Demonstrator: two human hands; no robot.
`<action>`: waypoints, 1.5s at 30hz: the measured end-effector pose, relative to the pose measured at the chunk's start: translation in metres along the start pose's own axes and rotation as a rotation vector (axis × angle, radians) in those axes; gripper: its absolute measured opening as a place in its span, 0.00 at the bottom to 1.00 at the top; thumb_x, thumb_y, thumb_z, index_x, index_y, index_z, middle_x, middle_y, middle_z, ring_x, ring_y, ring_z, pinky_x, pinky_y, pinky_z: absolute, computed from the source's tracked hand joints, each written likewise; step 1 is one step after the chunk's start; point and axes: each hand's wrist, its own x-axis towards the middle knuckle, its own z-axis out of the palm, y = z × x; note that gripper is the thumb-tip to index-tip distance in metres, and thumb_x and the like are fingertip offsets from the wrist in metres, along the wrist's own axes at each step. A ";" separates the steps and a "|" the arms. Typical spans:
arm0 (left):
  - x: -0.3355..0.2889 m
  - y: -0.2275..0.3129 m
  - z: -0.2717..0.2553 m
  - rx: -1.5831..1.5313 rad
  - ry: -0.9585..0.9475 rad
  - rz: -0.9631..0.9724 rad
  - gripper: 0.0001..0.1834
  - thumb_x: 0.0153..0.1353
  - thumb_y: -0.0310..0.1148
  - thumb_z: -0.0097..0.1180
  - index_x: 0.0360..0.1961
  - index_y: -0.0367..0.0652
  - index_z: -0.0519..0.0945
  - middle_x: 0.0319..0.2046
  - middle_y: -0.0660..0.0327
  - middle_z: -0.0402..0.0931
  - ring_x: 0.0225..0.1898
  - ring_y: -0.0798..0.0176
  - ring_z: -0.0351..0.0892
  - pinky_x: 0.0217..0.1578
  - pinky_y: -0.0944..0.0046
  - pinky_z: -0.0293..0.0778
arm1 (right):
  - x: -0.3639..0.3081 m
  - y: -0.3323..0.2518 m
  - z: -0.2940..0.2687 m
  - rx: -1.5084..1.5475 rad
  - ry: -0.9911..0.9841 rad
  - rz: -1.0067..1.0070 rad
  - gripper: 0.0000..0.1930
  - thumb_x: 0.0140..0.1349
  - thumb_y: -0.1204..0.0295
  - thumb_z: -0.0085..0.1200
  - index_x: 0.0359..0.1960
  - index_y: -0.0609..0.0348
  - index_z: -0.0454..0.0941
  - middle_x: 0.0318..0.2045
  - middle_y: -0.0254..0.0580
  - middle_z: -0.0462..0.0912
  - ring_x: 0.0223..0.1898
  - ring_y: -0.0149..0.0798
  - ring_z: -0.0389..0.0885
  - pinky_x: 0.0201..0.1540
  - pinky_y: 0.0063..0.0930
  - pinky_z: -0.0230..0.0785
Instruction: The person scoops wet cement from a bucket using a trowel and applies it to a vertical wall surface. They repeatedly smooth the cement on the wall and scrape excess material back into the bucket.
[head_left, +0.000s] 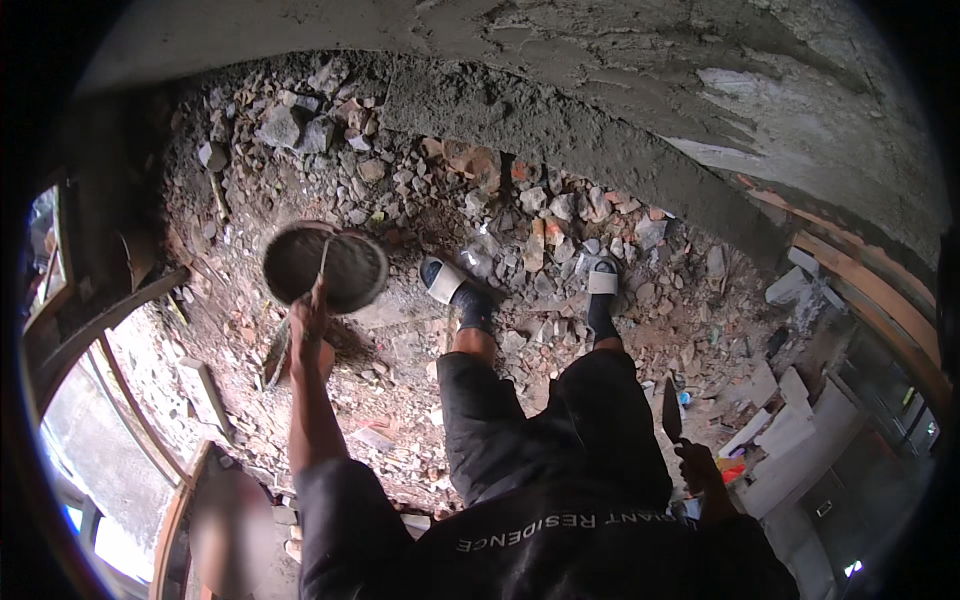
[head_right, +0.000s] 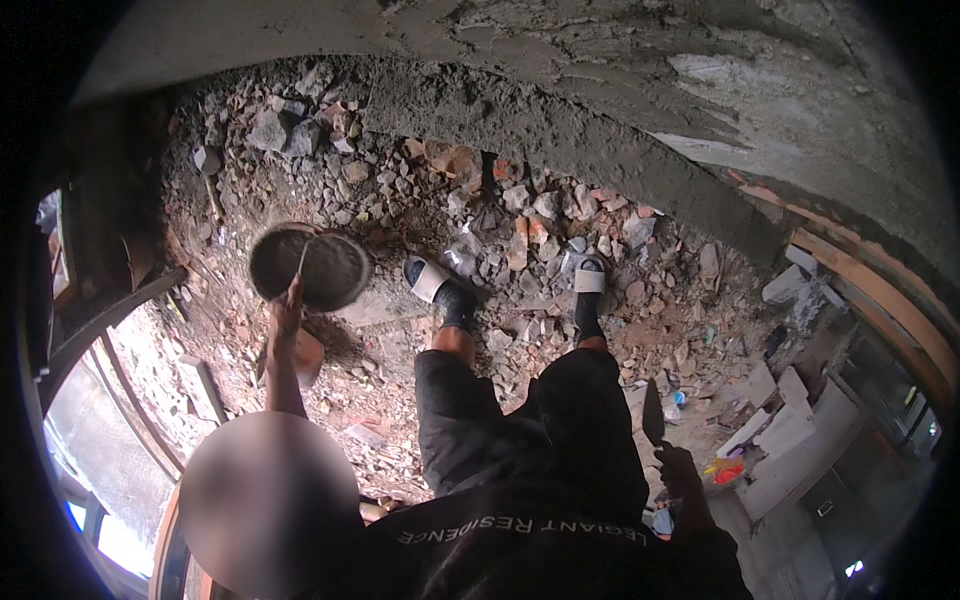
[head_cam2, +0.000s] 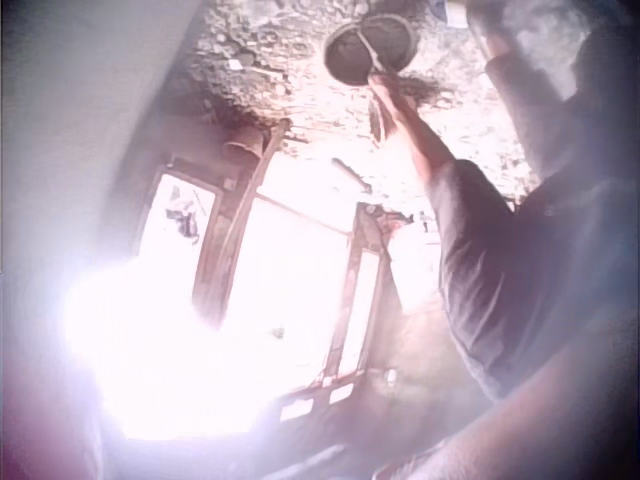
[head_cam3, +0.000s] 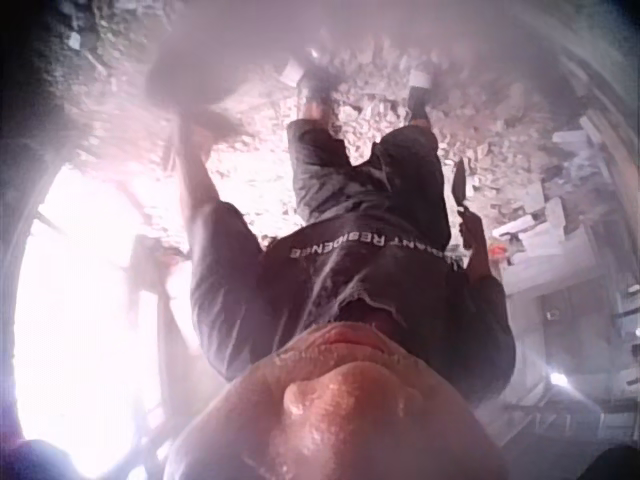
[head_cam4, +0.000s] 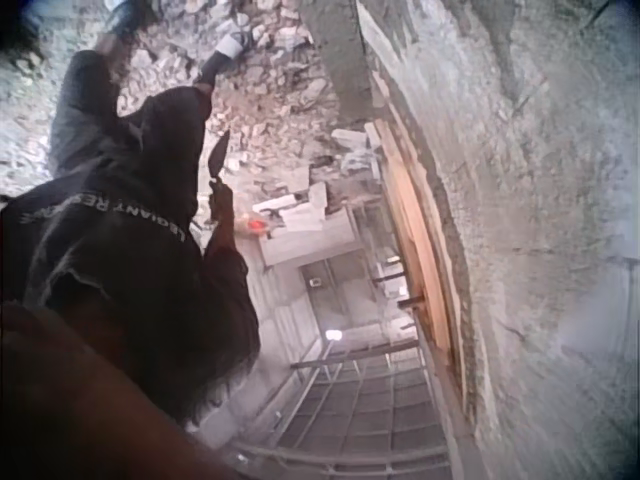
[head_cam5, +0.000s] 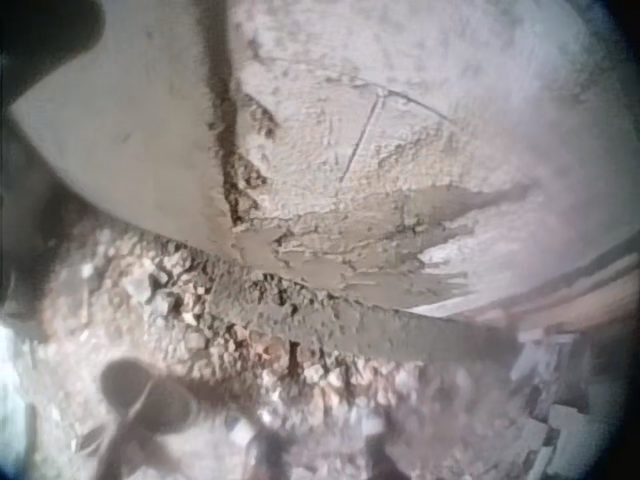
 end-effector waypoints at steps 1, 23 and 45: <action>-0.019 0.040 -0.010 -0.093 -0.132 -0.229 0.36 0.63 0.60 0.43 0.24 0.32 0.77 0.15 0.54 0.69 0.20 0.58 0.65 0.27 0.56 0.63 | -0.001 0.008 -0.001 0.032 0.026 0.015 0.13 0.57 0.64 0.53 0.37 0.61 0.76 0.17 0.40 0.74 0.16 0.34 0.74 0.20 0.31 0.68; -0.112 0.275 0.343 -0.565 -0.310 -0.332 0.35 0.61 0.58 0.47 0.33 0.28 0.79 0.18 0.44 0.72 0.24 0.59 0.72 0.31 0.56 0.69 | 0.082 0.093 -0.045 -0.088 -0.175 0.099 0.15 0.61 0.63 0.48 0.46 0.54 0.75 0.15 0.40 0.73 0.18 0.38 0.77 0.23 0.37 0.70; -0.157 0.235 0.356 -0.397 0.080 -0.250 0.22 0.58 0.52 0.54 0.34 0.40 0.75 0.29 0.43 0.78 0.34 0.39 0.78 0.35 0.48 0.72 | 0.166 -0.129 -0.163 -0.720 0.411 -0.714 0.26 0.54 0.59 0.57 0.50 0.64 0.71 0.41 0.61 0.78 0.45 0.60 0.76 0.44 0.44 0.69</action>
